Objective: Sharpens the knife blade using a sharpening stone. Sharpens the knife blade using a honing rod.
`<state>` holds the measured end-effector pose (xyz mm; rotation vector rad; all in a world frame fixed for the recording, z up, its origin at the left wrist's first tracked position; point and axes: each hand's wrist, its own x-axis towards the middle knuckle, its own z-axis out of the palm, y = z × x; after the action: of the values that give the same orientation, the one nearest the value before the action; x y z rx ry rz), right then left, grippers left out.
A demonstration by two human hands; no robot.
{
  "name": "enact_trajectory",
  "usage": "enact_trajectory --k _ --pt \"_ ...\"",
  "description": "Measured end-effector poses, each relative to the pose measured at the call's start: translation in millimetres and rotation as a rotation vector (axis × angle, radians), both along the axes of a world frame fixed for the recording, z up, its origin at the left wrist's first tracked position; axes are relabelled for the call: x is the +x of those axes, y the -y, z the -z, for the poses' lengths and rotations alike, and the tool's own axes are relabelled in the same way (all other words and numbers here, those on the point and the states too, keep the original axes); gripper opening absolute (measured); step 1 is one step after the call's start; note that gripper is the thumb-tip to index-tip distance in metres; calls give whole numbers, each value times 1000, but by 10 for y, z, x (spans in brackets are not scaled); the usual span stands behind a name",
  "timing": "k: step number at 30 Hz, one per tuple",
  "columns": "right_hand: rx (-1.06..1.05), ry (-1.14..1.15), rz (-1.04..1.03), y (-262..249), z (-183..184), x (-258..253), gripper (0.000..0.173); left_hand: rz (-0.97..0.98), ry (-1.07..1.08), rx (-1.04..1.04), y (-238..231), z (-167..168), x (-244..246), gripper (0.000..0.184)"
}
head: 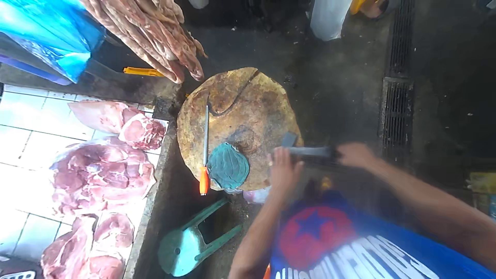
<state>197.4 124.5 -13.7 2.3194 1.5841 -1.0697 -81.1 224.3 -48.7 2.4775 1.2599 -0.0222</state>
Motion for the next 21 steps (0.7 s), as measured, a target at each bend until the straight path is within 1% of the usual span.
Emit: enact_trajectory --k 1,2,3,4,5,7,9,10,11,12,13,16,18,19,20,21 --pt "3 51 33 82 26 258 34 45 20 12 13 55 252 84" --pt "6 102 53 112 79 414 34 77 33 19 -5 103 394 83" --pt "8 140 62 98 132 431 35 89 31 27 -50 139 411 82" --pt "14 153 65 15 171 314 35 77 20 39 -136 158 310 81" --pt "29 143 59 -103 208 79 35 46 5 55 -232 182 89 79" --pt "37 64 28 -338 226 -624 35 -47 -31 55 -356 193 -593 75" --pt "25 -48 -29 -534 126 -1275 31 -158 -45 13 -387 144 -1254 74" --pt "-3 -95 -69 -589 65 -1474 28 -207 -57 -12 -358 127 -1471 77" --pt "-17 -127 -104 -616 28 -1542 26 -234 -64 -25 -325 100 -1555 81" --pt "-19 -145 -125 -607 3 -1478 25 -241 -68 -37 -282 59 -1498 85" --pt "-12 -152 -125 -549 -22 -1310 25 -229 -61 -45 -225 11 -1318 86" --pt "-7 -46 -51 -222 -19 -429 28 -117 -12 -12 -55 -68 -362 85" --pt "1 72 12 -11 45 174 31 14 43 42 -17 69 203 84" --pt "4 121 39 25 81 358 32 60 54 67 -38 149 361 83" --pt "-1 156 53 20 101 405 32 80 52 83 -69 198 404 83" --pt "0 166 57 -52 97 320 31 71 36 98 -131 207 336 83"
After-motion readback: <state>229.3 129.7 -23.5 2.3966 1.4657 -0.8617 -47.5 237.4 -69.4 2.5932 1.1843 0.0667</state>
